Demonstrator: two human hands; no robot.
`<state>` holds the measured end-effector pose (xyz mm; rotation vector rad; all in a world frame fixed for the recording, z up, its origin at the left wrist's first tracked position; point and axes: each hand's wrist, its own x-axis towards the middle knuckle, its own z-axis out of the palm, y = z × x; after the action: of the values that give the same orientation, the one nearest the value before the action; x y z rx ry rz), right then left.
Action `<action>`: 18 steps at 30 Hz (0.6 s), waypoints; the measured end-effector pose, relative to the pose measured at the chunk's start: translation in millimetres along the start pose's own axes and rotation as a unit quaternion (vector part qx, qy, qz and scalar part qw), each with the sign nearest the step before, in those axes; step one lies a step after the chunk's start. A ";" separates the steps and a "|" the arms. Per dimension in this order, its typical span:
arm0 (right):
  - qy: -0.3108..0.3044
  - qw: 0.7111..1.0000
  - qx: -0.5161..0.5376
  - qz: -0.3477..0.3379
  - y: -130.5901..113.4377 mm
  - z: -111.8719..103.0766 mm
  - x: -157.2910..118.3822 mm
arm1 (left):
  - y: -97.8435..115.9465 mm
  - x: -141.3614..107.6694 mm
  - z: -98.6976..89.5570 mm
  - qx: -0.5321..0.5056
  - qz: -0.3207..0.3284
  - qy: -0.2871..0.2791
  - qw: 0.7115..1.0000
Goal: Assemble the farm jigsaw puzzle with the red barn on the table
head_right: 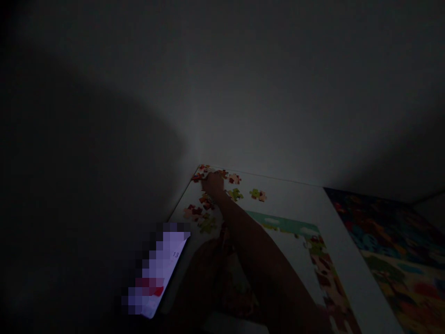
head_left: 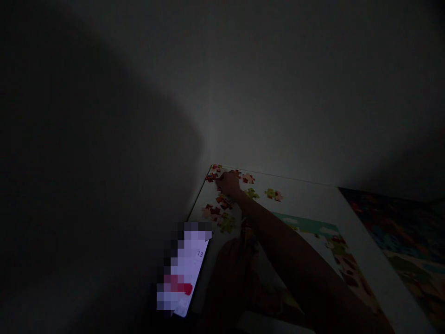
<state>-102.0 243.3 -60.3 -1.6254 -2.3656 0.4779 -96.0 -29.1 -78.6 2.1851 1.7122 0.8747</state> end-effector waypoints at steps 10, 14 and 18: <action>0.005 0.999 -0.051 0.010 -18.6 -8.7 -13.6 | -1.7 0.9 1.6 0.010 0.006 0.001 1.000; -0.008 0.998 -0.063 -0.006 -18.3 -9.2 -10.2 | -2.4 0.5 2.9 0.011 0.007 0.001 1.000; -0.011 0.997 -0.063 -0.040 -11.3 -9.8 -4.5 | -3.1 0.5 3.2 0.012 0.010 0.004 1.000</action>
<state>-106.5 236.6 -46.9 -1.5764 -2.5122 0.3409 -96.5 -27.2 -82.7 2.2207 1.7167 0.8722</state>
